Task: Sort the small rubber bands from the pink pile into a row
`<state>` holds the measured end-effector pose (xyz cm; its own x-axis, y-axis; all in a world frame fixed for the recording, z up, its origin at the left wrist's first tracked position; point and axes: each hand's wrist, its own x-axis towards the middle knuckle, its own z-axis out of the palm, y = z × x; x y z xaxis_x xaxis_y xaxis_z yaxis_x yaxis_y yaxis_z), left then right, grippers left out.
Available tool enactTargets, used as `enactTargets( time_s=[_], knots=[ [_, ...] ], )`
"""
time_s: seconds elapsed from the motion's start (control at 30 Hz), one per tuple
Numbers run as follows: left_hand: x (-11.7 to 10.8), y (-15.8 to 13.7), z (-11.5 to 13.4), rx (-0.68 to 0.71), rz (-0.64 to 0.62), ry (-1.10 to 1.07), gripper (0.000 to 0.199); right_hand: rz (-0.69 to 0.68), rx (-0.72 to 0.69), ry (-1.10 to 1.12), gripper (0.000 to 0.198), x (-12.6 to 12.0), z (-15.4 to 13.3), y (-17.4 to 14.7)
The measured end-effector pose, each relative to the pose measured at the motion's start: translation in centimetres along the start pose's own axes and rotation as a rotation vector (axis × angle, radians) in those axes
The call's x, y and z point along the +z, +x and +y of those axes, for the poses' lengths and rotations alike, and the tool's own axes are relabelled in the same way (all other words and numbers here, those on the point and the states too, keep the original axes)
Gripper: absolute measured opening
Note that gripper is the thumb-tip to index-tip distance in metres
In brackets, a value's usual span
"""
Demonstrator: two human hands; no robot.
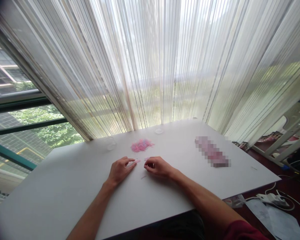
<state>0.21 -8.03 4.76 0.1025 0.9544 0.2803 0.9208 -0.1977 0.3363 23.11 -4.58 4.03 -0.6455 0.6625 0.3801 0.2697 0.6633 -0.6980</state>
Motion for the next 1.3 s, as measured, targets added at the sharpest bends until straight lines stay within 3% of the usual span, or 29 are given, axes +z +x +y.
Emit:
enactTargets(
  time_s=[0.3, 0.53, 0.77, 1.03, 1.3],
  knots=[
    [0.4, 0.1, -0.3, 0.016, 0.023, -0.010, 0.022, -0.183, 0.011, -0.007, 0.015, -0.5, -0.1, -0.5],
    [0.2, 0.0, -0.2, 0.039, 0.046, -0.042, 0.023, -0.233, -0.006, -0.058, 0.013, -0.6, -0.2, -0.5],
    [0.2, -0.4, 0.0, 0.148, -0.009, -0.145, 0.028, -0.178, -0.024, -0.083, 0.011, 0.3, 0.1, -0.5],
    [0.5, -0.9, 0.7, 0.221, -0.089, -0.315, 0.028, 0.081, 0.000, -0.139, 0.006, 0.9, 1.6, -0.1],
    [0.9, -1.0, 0.7, 0.231, -0.097, -0.329, 0.023, 0.102, -0.085, -0.130, 0.007, 0.9, 1.5, 0.0]
  ],
)
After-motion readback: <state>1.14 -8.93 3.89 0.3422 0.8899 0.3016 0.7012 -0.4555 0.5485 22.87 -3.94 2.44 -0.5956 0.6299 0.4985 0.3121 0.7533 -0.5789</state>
